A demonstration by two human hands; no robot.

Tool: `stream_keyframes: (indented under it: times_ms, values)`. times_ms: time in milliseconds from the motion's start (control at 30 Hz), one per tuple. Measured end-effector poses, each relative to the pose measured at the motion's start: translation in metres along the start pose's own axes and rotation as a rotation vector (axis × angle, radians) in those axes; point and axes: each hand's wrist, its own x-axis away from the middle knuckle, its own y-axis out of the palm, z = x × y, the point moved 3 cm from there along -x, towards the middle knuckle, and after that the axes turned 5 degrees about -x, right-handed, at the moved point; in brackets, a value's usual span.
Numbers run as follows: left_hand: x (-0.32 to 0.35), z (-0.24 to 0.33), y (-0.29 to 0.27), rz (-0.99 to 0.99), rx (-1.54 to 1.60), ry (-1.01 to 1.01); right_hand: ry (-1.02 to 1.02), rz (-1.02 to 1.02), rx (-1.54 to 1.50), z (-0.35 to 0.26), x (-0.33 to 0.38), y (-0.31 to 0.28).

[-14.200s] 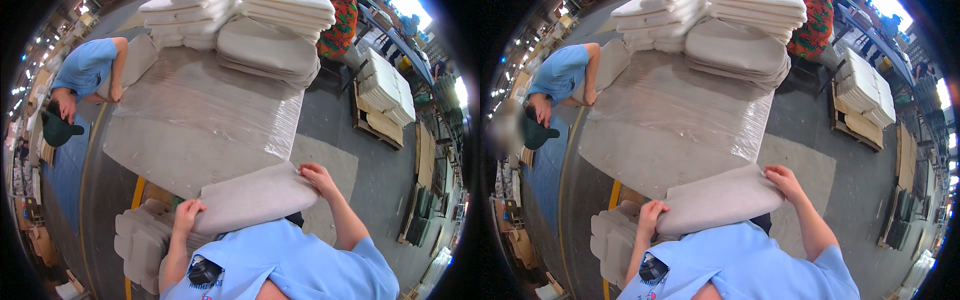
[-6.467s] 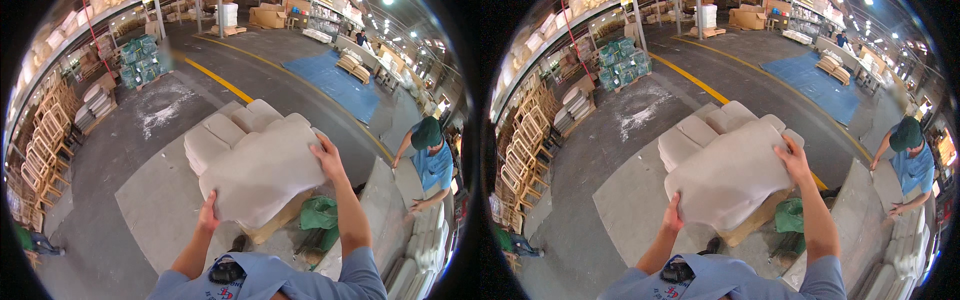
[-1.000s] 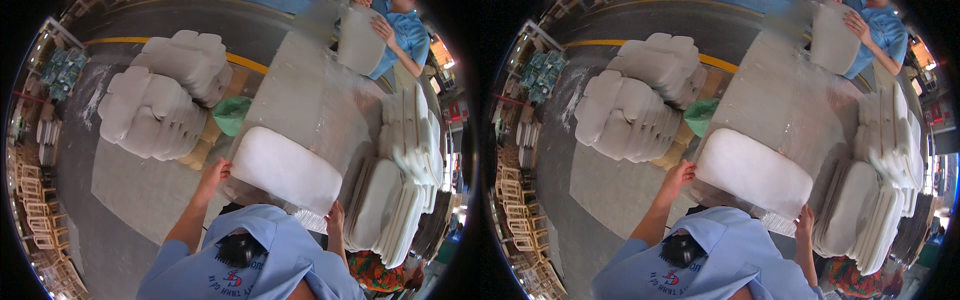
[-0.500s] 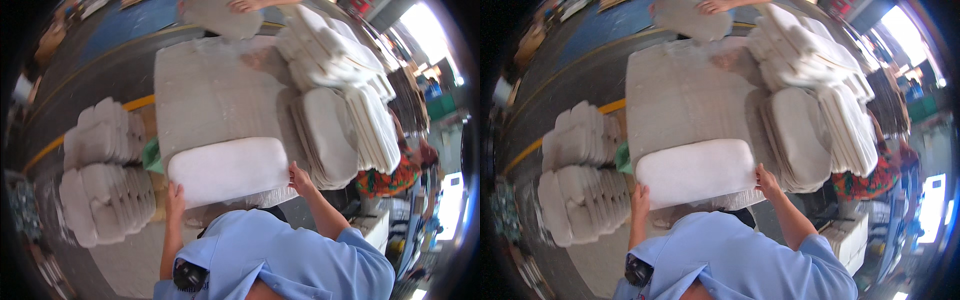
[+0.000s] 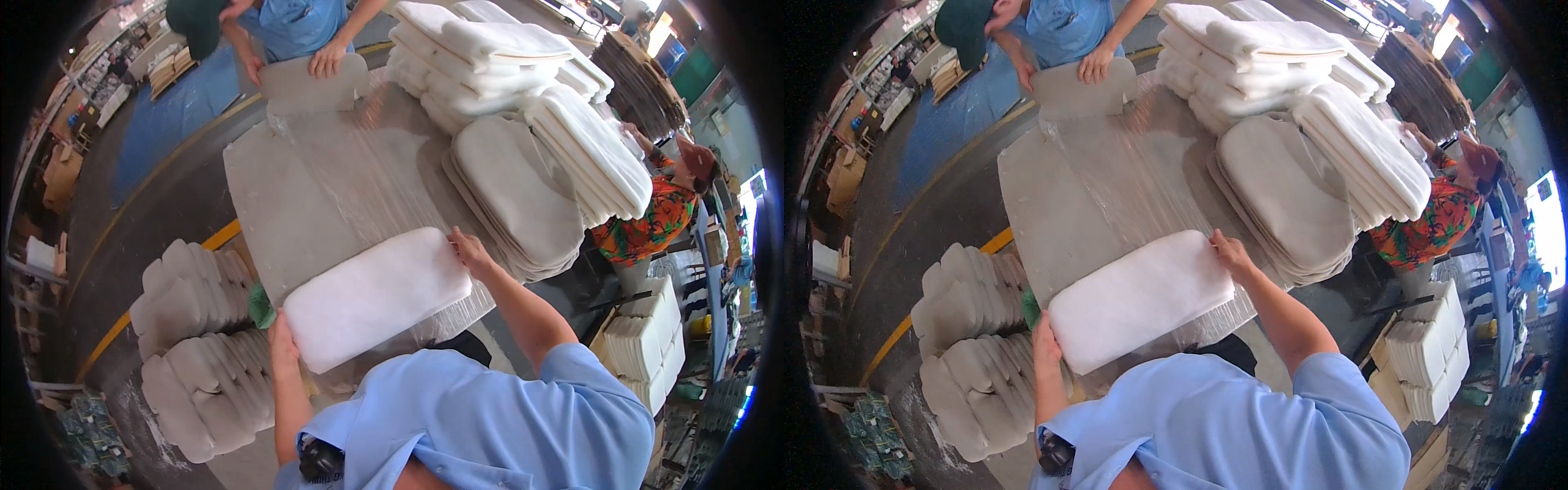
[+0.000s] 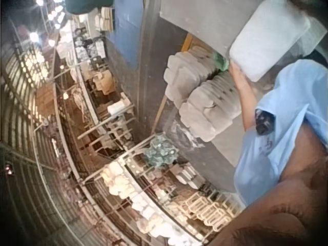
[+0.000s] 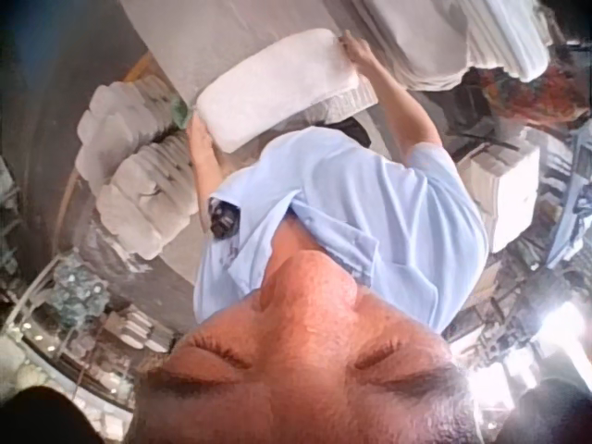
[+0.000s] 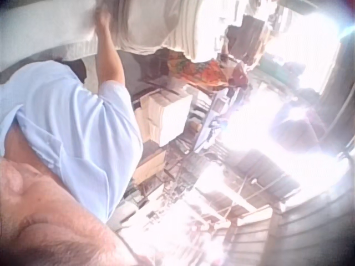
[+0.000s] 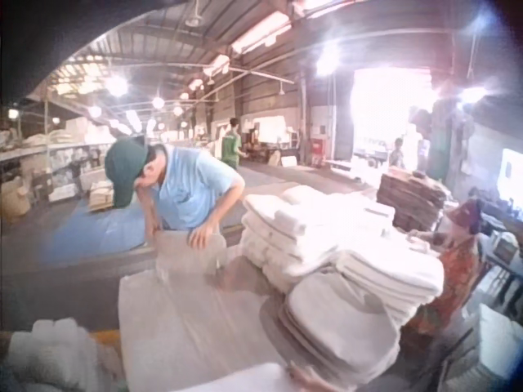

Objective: The person inserts white foam cushions into light gray fabric covers one at a time, aligns the edges, and places the finished items on a stack. The person also handles a cylindrical foam bolster and inserts it into a matching cover.

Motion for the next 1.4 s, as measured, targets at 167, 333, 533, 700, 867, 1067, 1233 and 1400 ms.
stream_keyframes:
  times_ms: [167, 333, 533, 700, 867, 1067, 1233, 1400]
  values:
    - [0.029, 0.029, -0.006, 0.065, 0.081, 0.124, -0.024, 0.108, -0.043, -0.023, 0.028, 0.012]
    - [0.1, 0.031, -0.012, 0.025, 0.042, 0.408, -0.338, -0.087, -0.417, -0.033, 0.095, 0.007]
    - [0.094, 0.013, -0.012, 0.053, -0.032, 0.287, -0.282, 0.002, -0.412, 0.0, 0.079, 0.002]
    - [0.128, 0.087, 0.045, 0.178, -0.666, 0.808, -0.301, 0.039, -0.407, -0.004, 0.062, 0.003]
    - [0.189, 0.101, 0.169, -0.364, -1.155, 1.442, -0.286, 0.044, -0.406, -0.006, 0.057, 0.003]
    - [0.157, 0.054, 0.21, -0.327, -1.618, 1.098, -0.471, 0.273, 0.022, -0.021, 0.068, -0.027]
    - [0.16, 0.048, 0.204, -0.325, -1.638, 1.092, -0.683, 0.483, 0.577, -0.081, 0.087, -0.068]
    - [0.154, 0.045, 0.205, -0.293, -1.627, 1.152, -0.585, 0.582, 0.995, -0.109, 0.051, -0.084]
